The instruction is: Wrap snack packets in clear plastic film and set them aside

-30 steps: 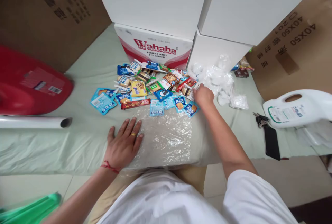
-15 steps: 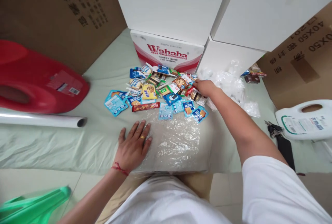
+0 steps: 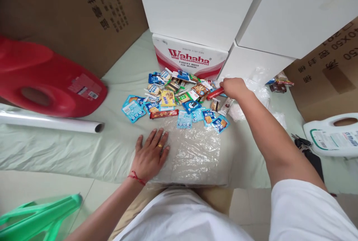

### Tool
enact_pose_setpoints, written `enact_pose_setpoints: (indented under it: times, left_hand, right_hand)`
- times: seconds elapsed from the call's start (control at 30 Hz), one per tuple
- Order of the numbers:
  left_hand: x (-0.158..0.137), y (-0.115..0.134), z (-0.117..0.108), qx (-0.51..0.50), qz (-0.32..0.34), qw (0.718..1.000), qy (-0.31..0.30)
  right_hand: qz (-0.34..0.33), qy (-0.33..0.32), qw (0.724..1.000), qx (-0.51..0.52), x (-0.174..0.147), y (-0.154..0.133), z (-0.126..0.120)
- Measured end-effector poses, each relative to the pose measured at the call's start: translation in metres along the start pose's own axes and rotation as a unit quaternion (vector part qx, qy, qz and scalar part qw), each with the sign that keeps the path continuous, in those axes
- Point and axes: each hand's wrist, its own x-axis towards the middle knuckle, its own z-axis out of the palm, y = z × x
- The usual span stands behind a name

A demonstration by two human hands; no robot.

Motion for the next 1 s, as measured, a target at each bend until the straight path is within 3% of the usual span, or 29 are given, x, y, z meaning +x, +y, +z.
enact_pose_setpoints:
  times: [0.2,0.3,0.37,0.43,0.53,0.63,0.73,0.83,1.0]
  left_hand:
    - [0.0,-0.001,0.0,-0.002,-0.001,1.0,0.002]
    - [0.0,-0.001,0.0,-0.001,-0.004,1.0,0.0]
    - [0.001,0.0,0.0,0.0,-0.008,1.0,-0.004]
    - [0.001,0.001,-0.001,-0.002,-0.012,1.0,-0.009]
    - [0.001,0.001,-0.002,-0.007,-0.014,1.0,-0.016]
    - [0.0,0.001,-0.003,-0.007,-0.014,1.0,-0.019]
    - [0.0,0.0,-0.003,-0.004,-0.013,1.0,-0.017]
    - [-0.001,0.0,-0.003,0.005,-0.012,1.0,-0.02]
    - [0.0,0.001,-0.001,0.012,-0.01,1.0,-0.021]
  right_hand:
    - [0.051,0.122,0.991,0.037,-0.063,0.009,-0.033]
    - [0.07,0.148,0.975,0.152,-0.096,-0.007,-0.032]
    - [0.043,0.127,0.95,0.282,-0.116,-0.03,-0.021]
    - [-0.021,0.064,0.913,0.402,-0.133,-0.062,-0.004]
    - [-0.111,-0.05,0.874,0.471,-0.155,-0.113,0.023]
    - [-0.123,-0.086,0.881,0.449,-0.169,-0.153,0.043]
    - [-0.097,-0.091,0.91,0.392,-0.173,-0.176,0.055]
    - [-0.064,-0.093,0.935,0.336,-0.174,-0.185,0.059]
    - [-0.059,-0.071,0.948,0.305,-0.18,-0.188,0.055]
